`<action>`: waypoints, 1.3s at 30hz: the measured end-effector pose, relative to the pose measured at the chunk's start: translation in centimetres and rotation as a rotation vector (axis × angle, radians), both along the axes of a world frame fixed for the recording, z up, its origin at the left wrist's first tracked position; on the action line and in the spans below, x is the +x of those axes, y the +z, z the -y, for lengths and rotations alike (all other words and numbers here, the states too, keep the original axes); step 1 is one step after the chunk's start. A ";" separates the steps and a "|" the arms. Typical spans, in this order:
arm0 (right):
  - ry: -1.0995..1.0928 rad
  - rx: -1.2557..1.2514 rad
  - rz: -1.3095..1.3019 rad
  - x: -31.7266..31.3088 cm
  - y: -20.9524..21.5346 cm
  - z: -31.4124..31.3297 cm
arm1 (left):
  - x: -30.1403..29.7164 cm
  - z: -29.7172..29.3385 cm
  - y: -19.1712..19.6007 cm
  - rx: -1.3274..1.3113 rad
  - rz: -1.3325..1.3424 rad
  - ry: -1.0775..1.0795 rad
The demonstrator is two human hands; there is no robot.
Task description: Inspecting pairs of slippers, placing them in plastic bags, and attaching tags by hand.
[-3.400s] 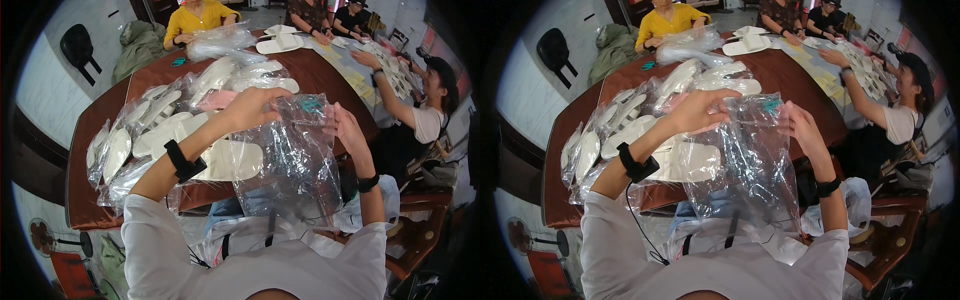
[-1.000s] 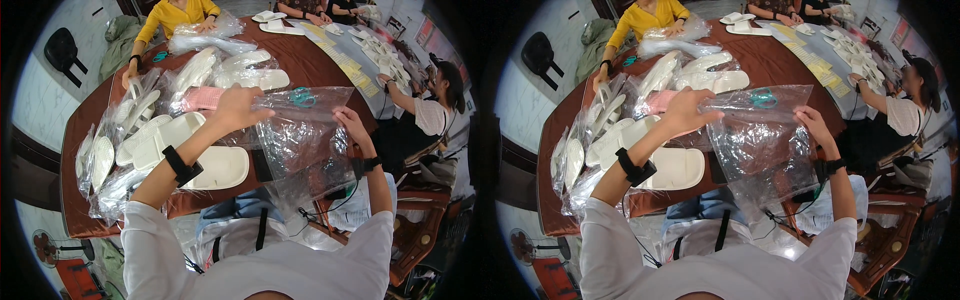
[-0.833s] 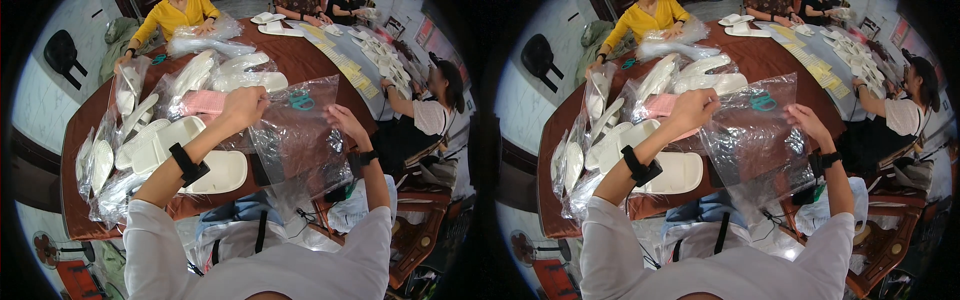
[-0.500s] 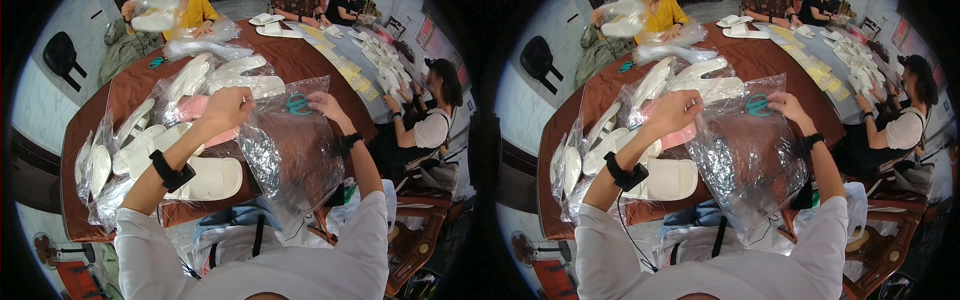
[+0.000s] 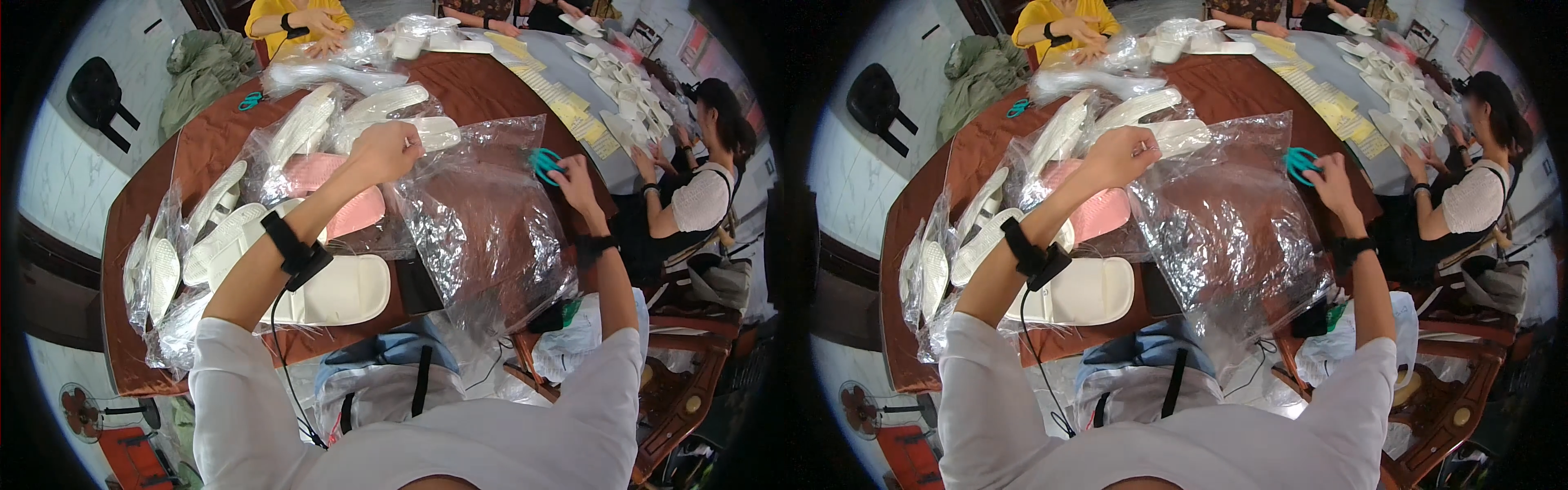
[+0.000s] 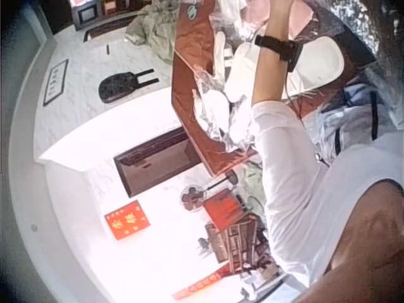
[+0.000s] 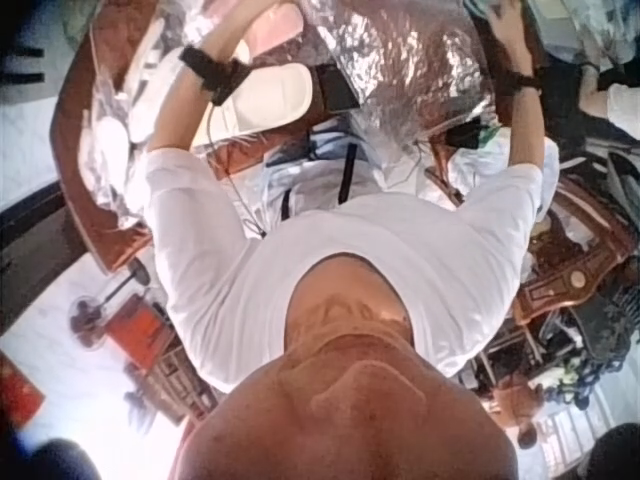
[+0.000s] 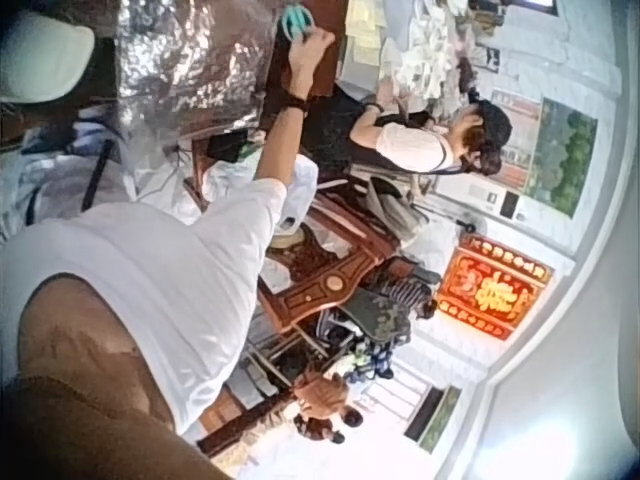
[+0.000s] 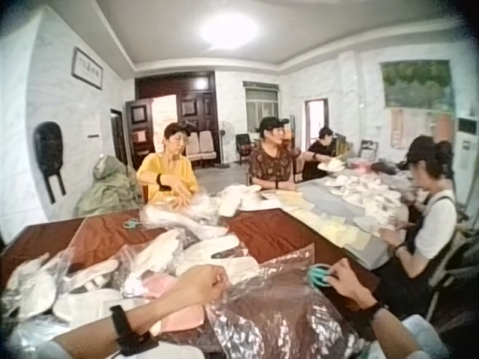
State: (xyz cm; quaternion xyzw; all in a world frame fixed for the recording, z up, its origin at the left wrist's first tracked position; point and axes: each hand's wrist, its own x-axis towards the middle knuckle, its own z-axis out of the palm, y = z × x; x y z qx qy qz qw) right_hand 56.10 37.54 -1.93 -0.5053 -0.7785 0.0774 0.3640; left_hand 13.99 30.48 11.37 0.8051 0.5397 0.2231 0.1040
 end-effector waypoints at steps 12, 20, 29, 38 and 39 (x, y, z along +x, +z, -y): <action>0.214 -0.033 -0.066 -4.3 5.5 7.9 | 0.8 -6.6 -3.1 -0.075 -0.141 -0.032; 0.234 -0.063 0.159 -8.5 1.4 6.4 | -2.7 -4.6 -1.1 0.107 -0.065 -0.084; 0.068 -0.082 0.132 -11.1 4.6 9.6 | -13.0 15.3 12.7 -0.102 -0.020 -0.056; 0.352 -0.210 -0.257 -26.1 8.8 24.5 | -24.9 23.3 0.8 -0.361 0.175 0.236; 0.400 -0.292 -0.280 -27.4 7.8 25.4 | -24.9 23.4 -0.8 -0.328 0.227 0.228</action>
